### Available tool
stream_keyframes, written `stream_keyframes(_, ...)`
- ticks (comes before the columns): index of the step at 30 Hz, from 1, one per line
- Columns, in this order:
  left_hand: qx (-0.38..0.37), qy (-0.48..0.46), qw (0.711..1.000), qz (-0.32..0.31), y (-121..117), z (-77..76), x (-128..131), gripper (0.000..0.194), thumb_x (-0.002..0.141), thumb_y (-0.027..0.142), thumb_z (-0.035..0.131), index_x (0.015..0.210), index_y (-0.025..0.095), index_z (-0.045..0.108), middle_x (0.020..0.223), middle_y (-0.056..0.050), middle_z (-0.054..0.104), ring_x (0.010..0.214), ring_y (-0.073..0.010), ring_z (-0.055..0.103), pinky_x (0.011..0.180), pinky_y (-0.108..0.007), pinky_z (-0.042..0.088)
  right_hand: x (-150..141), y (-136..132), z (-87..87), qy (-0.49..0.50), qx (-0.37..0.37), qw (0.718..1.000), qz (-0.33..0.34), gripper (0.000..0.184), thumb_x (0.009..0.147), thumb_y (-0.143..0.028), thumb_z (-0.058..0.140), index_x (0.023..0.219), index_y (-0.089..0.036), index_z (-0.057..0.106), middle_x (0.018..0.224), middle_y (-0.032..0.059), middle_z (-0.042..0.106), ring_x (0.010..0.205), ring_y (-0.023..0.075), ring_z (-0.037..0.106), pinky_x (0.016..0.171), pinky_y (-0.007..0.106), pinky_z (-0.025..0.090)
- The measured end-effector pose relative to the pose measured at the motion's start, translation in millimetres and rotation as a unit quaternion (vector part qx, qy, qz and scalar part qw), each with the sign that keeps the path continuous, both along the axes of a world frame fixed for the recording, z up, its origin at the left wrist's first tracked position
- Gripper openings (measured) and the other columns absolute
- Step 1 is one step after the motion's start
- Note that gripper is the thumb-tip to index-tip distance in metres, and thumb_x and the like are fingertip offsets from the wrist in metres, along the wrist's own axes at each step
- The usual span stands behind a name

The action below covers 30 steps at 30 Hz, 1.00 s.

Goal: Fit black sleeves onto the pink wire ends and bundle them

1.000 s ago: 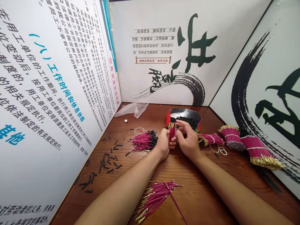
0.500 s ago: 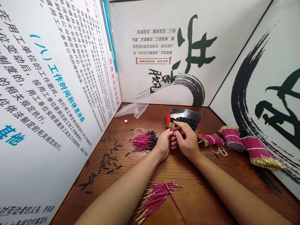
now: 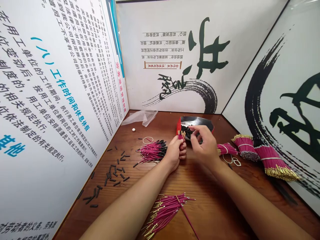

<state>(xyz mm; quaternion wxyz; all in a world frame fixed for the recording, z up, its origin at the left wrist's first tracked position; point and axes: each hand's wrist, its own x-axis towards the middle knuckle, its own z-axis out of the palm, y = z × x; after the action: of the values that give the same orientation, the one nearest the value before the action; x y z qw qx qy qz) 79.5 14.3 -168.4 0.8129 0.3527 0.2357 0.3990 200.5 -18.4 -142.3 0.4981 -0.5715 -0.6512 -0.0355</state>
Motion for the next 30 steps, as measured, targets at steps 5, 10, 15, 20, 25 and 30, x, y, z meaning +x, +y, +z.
stream_keyframes(5, 0.007, 0.016, 1.0, 0.015, -1, 1.4, 2, 0.026, 0.075, 0.028, 0.058, 0.078, 0.022, 0.033, 0.055, 0.011, 0.03, 0.039, -0.0024, 0.018, 0.038, -0.015, 0.011, 26, 17, 29.4, -0.14, -0.243, 0.956, -0.088, 0.024, 0.086, -0.021, 0.048, 0.094, -0.022, 0.071, 0.088, 0.0037, 0.074, 0.082, 0.0213, 0.065, 0.074, 0.032, 0.043)
stream_keyframes(10, 0.017, 0.034, 0.999, 0.025, -1, -0.3, 4, 0.031, 0.075, 0.034, 0.06, 0.075, 0.022, 0.032, 0.054, 0.012, 0.031, 0.038, -0.0016, 0.018, 0.037, -0.016, 0.012, 40, 44, 26.0, -0.264, -0.418, 0.867, -0.068, 0.028, 0.082, -0.025, 0.057, 0.104, -0.026, 0.074, 0.095, 0.0026, 0.076, 0.082, 0.022, 0.068, 0.07, 0.031, 0.042)
stream_keyframes(15, 0.017, 0.04, 0.999, 0.022, -1, -1.0, 5, 0.031, 0.077, 0.036, 0.06, 0.075, 0.022, 0.032, 0.054, 0.012, 0.032, 0.036, -0.0015, 0.017, 0.037, -0.016, 0.01, 39, 55, 20.6, -0.333, -0.426, 0.838, -0.078, 0.02, 0.08, -0.026, 0.06, 0.092, -0.026, 0.076, 0.093, 0.0065, 0.076, 0.086, 0.0252, 0.069, 0.07, 0.032, 0.044)
stream_keyframes(20, 0.025, 0.046, 0.999, 0.007, -2, 1.2, 4, 0.033, 0.079, 0.036, 0.061, 0.075, 0.022, 0.032, 0.054, 0.012, 0.031, 0.037, -0.0016, 0.017, 0.038, -0.016, 0.01, 47, 58, 20.8, -0.342, -0.431, 0.827, -0.116, 0.019, 0.084, -0.027, 0.057, 0.089, -0.023, 0.075, 0.097, 0.012, 0.075, 0.087, 0.027, 0.07, 0.073, 0.034, 0.046)
stream_keyframes(25, 0.03, 0.044, 0.999, 0.005, -2, 1.3, 4, 0.032, 0.079, 0.036, 0.061, 0.075, 0.023, 0.032, 0.054, 0.012, 0.031, 0.037, -0.0019, 0.017, 0.038, -0.016, 0.01, 49, 70, 28.3, -0.319, -0.41, 0.846, -0.116, 0.022, 0.084, -0.028, 0.057, 0.095, -0.023, 0.075, 0.101, 0.0111, 0.075, 0.091, 0.0266, 0.069, 0.073, 0.033, 0.047)
stream_keyframes(30, 0.036, 0.045, 0.998, 0.006, -2, -0.1, 3, 0.029, 0.078, 0.035, 0.059, 0.075, 0.022, 0.033, 0.054, 0.012, 0.031, 0.037, -0.0021, 0.016, 0.037, -0.016, 0.009, 33, 86, 27.3, -0.298, -0.4, 0.866, -0.041, 0.033, 0.086, -0.035, 0.057, 0.112, -0.022, 0.073, 0.108, 0.0106, 0.074, 0.09, 0.0233, 0.069, 0.07, 0.028, 0.046)
